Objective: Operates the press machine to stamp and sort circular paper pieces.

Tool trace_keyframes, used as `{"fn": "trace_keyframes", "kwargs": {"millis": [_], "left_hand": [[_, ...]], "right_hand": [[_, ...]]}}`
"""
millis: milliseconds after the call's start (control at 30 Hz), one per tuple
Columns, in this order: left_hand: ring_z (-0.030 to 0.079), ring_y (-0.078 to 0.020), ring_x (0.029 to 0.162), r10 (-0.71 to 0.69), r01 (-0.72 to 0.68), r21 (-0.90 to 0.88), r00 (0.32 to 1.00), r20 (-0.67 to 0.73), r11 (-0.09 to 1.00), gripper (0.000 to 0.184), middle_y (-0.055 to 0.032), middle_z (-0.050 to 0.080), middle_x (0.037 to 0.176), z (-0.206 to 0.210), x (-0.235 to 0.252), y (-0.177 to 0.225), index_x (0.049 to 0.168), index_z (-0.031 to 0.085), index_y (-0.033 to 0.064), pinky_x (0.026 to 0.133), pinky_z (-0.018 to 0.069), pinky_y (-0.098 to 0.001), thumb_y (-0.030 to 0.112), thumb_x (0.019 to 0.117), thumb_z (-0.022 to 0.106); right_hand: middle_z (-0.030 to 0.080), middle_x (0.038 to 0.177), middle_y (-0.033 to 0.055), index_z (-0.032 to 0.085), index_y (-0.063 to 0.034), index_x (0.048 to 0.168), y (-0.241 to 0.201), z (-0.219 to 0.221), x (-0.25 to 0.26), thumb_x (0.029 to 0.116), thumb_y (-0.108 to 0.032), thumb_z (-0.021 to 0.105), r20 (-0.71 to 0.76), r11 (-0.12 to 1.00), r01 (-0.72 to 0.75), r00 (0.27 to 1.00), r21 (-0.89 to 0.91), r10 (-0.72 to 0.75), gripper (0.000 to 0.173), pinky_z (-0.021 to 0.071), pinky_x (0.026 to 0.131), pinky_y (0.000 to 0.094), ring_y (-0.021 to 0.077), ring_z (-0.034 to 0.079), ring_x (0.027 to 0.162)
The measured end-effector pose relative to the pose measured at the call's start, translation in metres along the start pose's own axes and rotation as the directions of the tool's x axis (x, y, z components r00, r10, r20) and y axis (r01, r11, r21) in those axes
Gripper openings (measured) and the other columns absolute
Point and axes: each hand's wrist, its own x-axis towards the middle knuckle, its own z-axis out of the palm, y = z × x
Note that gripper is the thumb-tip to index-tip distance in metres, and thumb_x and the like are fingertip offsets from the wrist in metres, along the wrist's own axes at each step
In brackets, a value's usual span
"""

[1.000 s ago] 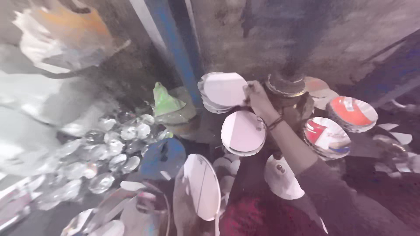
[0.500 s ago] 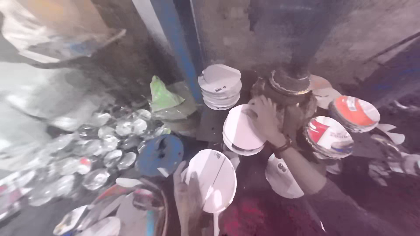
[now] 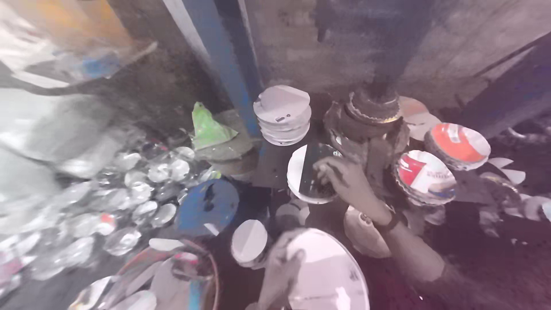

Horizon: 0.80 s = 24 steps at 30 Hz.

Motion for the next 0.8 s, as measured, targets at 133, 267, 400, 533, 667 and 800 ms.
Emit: {"fn": "trace_keyframes", "kwargs": {"millis": [133,267,400,533,667,800], "left_hand": [[0.069,-0.0038,0.093,-0.123,0.143,-0.064,0.960,0.252,0.988,0.041,0.0025,0.071,0.119,0.012,-0.009,-0.015,0.137,0.056,0.0105,0.082,0.0590,-0.0243,0.009,0.0970,0.061],[0.066,0.0020,0.094,0.053,-0.062,0.137,0.997,0.064,0.989,0.020,0.0101,0.073,0.108,-0.002,-0.006,-0.012,0.110,0.074,0.0185,0.085,0.0548,-0.0192,0.015,0.0983,0.059],[0.068,-0.0003,0.086,0.160,-0.123,0.242,0.977,-0.141,0.963,0.028,0.0048,0.074,0.104,-0.014,0.001,0.001,0.110,0.073,0.0057,0.077,0.0570,-0.0186,0.001,0.0963,0.050],[0.069,-0.0039,0.092,0.182,-0.146,0.195,0.967,-0.179,0.970,0.029,0.0023,0.074,0.109,-0.025,0.011,0.003,0.113,0.073,0.0059,0.080,0.0580,-0.0217,0.002,0.0968,0.049],[0.068,-0.0043,0.099,0.144,-0.118,0.142,0.971,-0.189,0.983,0.036,0.0014,0.073,0.113,-0.021,0.013,0.010,0.114,0.071,0.0034,0.087,0.0562,-0.0215,0.009,0.1033,0.037],[0.070,-0.0037,0.090,0.119,-0.108,0.055,0.956,-0.269,0.993,0.037,0.0049,0.075,0.097,-0.004,0.018,0.009,0.106,0.073,0.0112,0.082,0.0592,-0.0239,0.035,0.1055,0.045]], "right_hand": [[0.055,0.146,0.0222,0.053,-0.0022,0.147,0.040,0.009,0.038,0.0982,-0.053,0.060,-0.040,0.842,-0.076,0.997,-0.534,0.065,0.071,0.0346,0.109,0.0689,0.0460,0.047,0.137],[0.065,0.126,0.0206,0.068,-0.0018,0.118,0.044,0.014,0.053,0.0965,-0.031,0.071,-0.168,0.840,-0.086,0.986,-0.536,-0.006,0.036,0.0414,0.093,0.0699,0.0450,0.059,0.118],[0.066,0.106,0.0197,0.060,-0.0042,0.119,0.035,-0.007,0.046,0.1001,-0.019,0.067,-0.192,0.965,-0.054,0.981,-0.256,0.004,0.025,0.0560,0.075,0.0544,0.0358,0.068,0.089],[0.067,0.087,0.0104,0.060,-0.0059,0.115,0.037,-0.021,0.042,0.1012,-0.009,0.062,-0.048,0.984,-0.031,0.998,0.173,0.040,0.014,0.0534,0.061,0.0316,0.0167,0.062,0.069],[0.063,0.081,0.0022,0.061,-0.0054,0.107,0.030,-0.022,0.038,0.1000,-0.001,0.058,0.029,0.913,-0.046,0.999,0.405,0.038,0.009,0.0477,0.056,0.0175,0.0031,0.055,0.062],[0.068,0.084,0.0085,0.069,-0.0014,0.098,0.005,-0.006,0.009,0.0983,-0.020,0.064,0.115,0.999,-0.005,0.993,0.036,0.001,0.020,0.0539,0.068,0.0367,0.0160,0.064,0.073]]}}
